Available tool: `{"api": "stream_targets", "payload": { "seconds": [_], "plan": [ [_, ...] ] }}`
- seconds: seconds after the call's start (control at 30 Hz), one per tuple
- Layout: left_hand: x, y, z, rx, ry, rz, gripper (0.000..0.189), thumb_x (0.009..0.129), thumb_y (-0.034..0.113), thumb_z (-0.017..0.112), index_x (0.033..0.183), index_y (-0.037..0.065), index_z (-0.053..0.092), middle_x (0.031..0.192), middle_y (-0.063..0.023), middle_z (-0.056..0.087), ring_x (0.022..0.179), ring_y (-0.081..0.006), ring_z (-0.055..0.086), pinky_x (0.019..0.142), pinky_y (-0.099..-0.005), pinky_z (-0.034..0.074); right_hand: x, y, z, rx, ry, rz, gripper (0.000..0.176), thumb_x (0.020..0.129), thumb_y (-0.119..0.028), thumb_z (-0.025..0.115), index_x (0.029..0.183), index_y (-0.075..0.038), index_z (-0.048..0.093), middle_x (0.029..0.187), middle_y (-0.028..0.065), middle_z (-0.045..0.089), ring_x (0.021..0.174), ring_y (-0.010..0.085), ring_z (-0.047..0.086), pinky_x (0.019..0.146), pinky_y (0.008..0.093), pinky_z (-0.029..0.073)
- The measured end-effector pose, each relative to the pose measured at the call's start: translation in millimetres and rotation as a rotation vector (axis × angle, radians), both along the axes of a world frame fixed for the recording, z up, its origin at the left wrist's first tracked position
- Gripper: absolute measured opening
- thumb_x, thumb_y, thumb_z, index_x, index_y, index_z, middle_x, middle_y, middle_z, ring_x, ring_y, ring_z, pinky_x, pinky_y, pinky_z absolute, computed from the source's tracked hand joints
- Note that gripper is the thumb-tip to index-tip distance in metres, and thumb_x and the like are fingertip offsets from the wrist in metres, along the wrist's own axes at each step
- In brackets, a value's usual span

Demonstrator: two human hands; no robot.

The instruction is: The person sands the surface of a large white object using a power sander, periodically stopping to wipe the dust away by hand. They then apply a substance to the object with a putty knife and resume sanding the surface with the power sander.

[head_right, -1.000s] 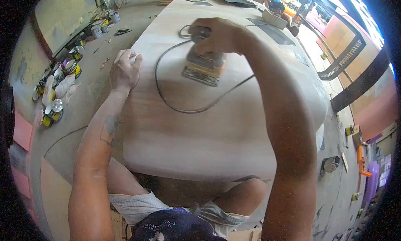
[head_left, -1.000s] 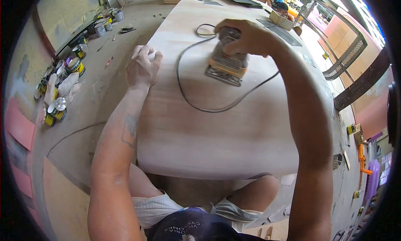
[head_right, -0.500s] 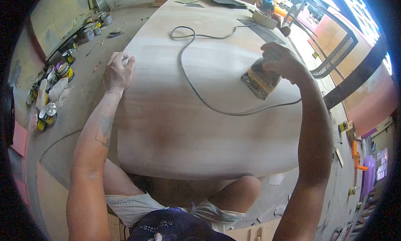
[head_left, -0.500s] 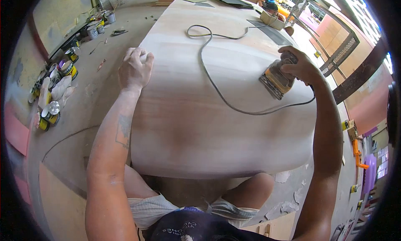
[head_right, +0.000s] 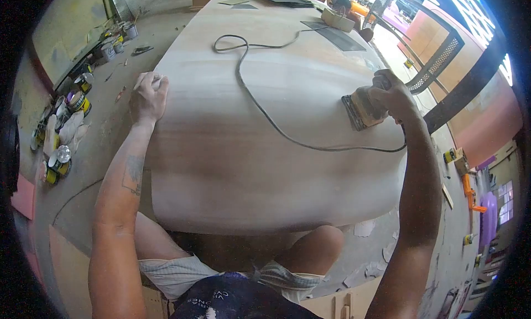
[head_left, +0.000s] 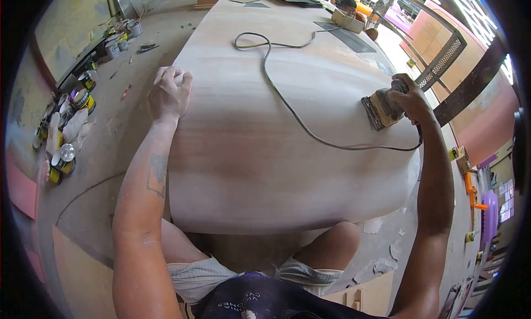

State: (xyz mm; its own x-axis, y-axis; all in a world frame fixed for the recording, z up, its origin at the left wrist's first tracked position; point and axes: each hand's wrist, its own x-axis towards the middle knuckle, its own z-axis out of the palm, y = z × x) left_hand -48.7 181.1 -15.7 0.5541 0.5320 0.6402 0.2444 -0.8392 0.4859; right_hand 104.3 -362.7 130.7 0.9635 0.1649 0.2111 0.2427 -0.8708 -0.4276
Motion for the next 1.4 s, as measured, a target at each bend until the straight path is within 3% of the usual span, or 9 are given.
{"api": "stream_targets", "payload": {
  "seconds": [0.37, 0.5, 0.7, 0.8, 0.9, 1.07, 1.2, 1.27, 1.4],
  "plan": [
    [-1.9, -0.2, 4.7, 0.021, 0.050, 0.013, 0.035, 0.099, 0.043, 0.065, 0.112, 0.012, 0.075, 0.121, -0.0109, 0.072, 0.113, -0.0340, 0.070, 0.096, -0.0442, 0.054, -13.2, -7.8, -2.9, -0.046, -0.007, -0.044, 0.063, 0.083, -0.033, 0.076, 0.142, -0.022, 0.058, 0.103, 0.0119, 0.072, 0.060, 0.0178, 0.062, 0.043, 0.0323, 0.049],
    [1.8, 7.7, -0.6, 0.085, 0.002, -0.006, 0.035, 0.097, 0.043, 0.066, 0.107, 0.011, 0.075, 0.118, -0.0097, 0.073, 0.111, -0.0332, 0.071, 0.093, -0.0458, 0.055, -22.7, -5.4, -14.4, -0.013, -0.127, -0.012, 0.065, 0.083, -0.032, 0.080, 0.143, -0.024, 0.056, 0.076, 0.0062, 0.064, 0.047, 0.0125, 0.052, 0.037, 0.0311, 0.044],
    [2.9, 8.2, -0.9, 0.087, 0.066, 0.027, 0.036, 0.098, 0.044, 0.066, 0.112, 0.011, 0.073, 0.122, -0.0104, 0.072, 0.114, -0.0336, 0.069, 0.095, -0.0449, 0.054, -57.2, 33.2, -13.1, -0.100, -0.172, 0.083, 0.072, 0.080, -0.030, 0.081, 0.147, -0.025, 0.055, 0.105, 0.0128, 0.072, 0.058, 0.0185, 0.061, 0.044, 0.0312, 0.050],
    [3.0, 8.0, -0.3, 0.104, 0.091, 0.036, 0.039, 0.098, 0.046, 0.065, 0.113, 0.011, 0.073, 0.125, -0.0114, 0.070, 0.115, -0.0334, 0.068, 0.097, -0.0453, 0.054, -38.3, 49.0, -34.5, -0.129, -0.380, 0.222, 0.072, 0.078, -0.036, 0.083, 0.144, -0.020, 0.059, 0.112, 0.0171, 0.073, 0.092, 0.0330, 0.071, 0.083, 0.0480, 0.060],
    [9.5, 23.5, -10.0, 0.097, 0.086, -0.027, 0.041, 0.099, 0.049, 0.066, 0.111, 0.010, 0.073, 0.125, -0.0125, 0.070, 0.117, -0.0333, 0.068, 0.099, -0.0452, 0.053, -54.9, 93.6, -33.5, -0.156, -0.269, 0.178, 0.072, 0.077, -0.042, 0.085, 0.140, -0.017, 0.061, 0.121, 0.0198, 0.070, 0.114, 0.0382, 0.069, 0.098, 0.0489, 0.056],
    [70.1, 76.6, -20.5, 0.029, 0.134, -0.034, 0.062, 0.104, 0.066, 0.051, 0.120, 0.011, 0.076, 0.135, -0.0154, 0.068, 0.123, -0.0387, 0.065, 0.108, -0.0520, 0.046, -113.5, 160.7, -18.0, -0.038, -0.115, 0.301, 0.071, 0.081, -0.034, 0.081, 0.144, -0.015, 0.055, 0.133, 0.0244, 0.063, 0.117, 0.0403, 0.070, 0.098, 0.0477, 0.058],
    [90.6, 6.1, 33.4, -0.057, 0.288, -0.149, 0.072, 0.103, 0.072, 0.045, 0.138, 0.013, 0.070, 0.143, -0.0174, 0.064, 0.133, -0.0412, 0.058, 0.115, -0.0540, 0.040, -126.6, 185.4, -16.9, -0.055, -0.109, 0.406, 0.070, 0.082, -0.032, 0.080, 0.145, -0.015, 0.054, 0.135, 0.0222, 0.061, 0.116, 0.0406, 0.070, 0.098, 0.0472, 0.058],
    [124.1, 4.9, 13.0, -0.052, 0.345, -0.262, 0.075, 0.102, 0.073, 0.045, 0.146, 0.014, 0.064, 0.149, -0.0194, 0.060, 0.142, -0.0409, 0.051, 0.119, -0.0573, 0.035, -129.3, 186.4, -17.2, -0.042, -0.106, 0.407, 0.070, 0.082, -0.033, 0.080, 0.145, -0.016, 0.054, 0.135, 0.0217, 0.061, 0.116, 0.0411, 0.070, 0.097, 0.0476, 0.058],
    [78.8, -112.8, 22.6, 0.115, 0.701, 0.051, 0.082, 0.100, 0.073, 0.046, 0.164, 0.022, 0.042, 0.174, -0.0184, 0.028, 0.164, -0.0356, 0.017, 0.126, -0.0710, 0.006, -124.9, 162.7, -26.1, 0.006, -0.102, 0.277, 0.072, 0.081, -0.032, 0.081, 0.146, -0.021, 0.053, 0.135, 0.0216, 0.060, 0.118, 0.0422, 0.069, 0.099, 0.0490, 0.058]
  ]
}}
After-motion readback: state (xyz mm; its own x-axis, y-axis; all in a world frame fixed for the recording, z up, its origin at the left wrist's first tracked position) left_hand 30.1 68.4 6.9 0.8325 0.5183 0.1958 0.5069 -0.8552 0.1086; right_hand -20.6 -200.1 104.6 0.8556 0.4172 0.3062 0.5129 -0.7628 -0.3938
